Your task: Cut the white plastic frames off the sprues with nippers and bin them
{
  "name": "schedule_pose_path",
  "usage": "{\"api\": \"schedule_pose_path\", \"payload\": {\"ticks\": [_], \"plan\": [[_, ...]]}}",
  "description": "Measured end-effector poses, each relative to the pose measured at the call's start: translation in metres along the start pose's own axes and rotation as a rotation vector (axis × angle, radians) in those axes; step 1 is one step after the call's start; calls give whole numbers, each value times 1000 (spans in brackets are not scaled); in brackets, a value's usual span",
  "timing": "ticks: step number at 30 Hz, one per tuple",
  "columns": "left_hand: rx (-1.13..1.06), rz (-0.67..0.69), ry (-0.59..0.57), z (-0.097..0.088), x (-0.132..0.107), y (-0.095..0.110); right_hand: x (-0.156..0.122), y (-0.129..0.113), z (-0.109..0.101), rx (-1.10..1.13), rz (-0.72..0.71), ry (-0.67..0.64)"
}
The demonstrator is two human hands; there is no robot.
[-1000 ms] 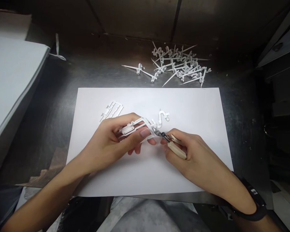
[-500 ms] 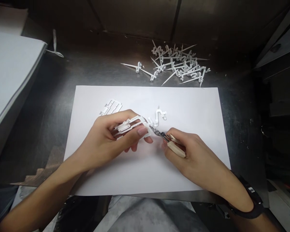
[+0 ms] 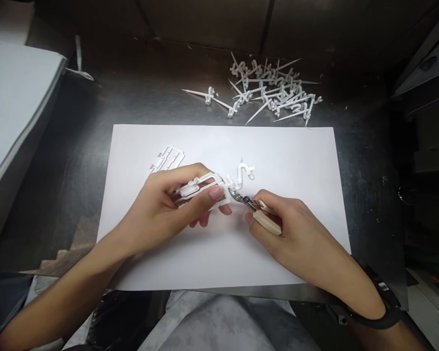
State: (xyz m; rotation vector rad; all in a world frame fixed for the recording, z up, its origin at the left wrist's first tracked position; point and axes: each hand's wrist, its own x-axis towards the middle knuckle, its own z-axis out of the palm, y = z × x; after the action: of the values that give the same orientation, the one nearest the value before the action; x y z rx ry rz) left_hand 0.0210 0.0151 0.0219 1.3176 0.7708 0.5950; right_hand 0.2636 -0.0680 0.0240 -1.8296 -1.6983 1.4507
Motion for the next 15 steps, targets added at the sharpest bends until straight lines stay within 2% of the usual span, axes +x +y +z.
{"api": "schedule_pose_path", "payload": {"ticks": [8,11,15], "plan": [[54,33,4,0,-1,-1,0,-3,0,-13,6,7],[54,7,-7,0,0,1,-1,-7,-1,-16,11,9],[-1,-48,-38,0,0,2,-3,-12,-3,-21,49,-56]]}}
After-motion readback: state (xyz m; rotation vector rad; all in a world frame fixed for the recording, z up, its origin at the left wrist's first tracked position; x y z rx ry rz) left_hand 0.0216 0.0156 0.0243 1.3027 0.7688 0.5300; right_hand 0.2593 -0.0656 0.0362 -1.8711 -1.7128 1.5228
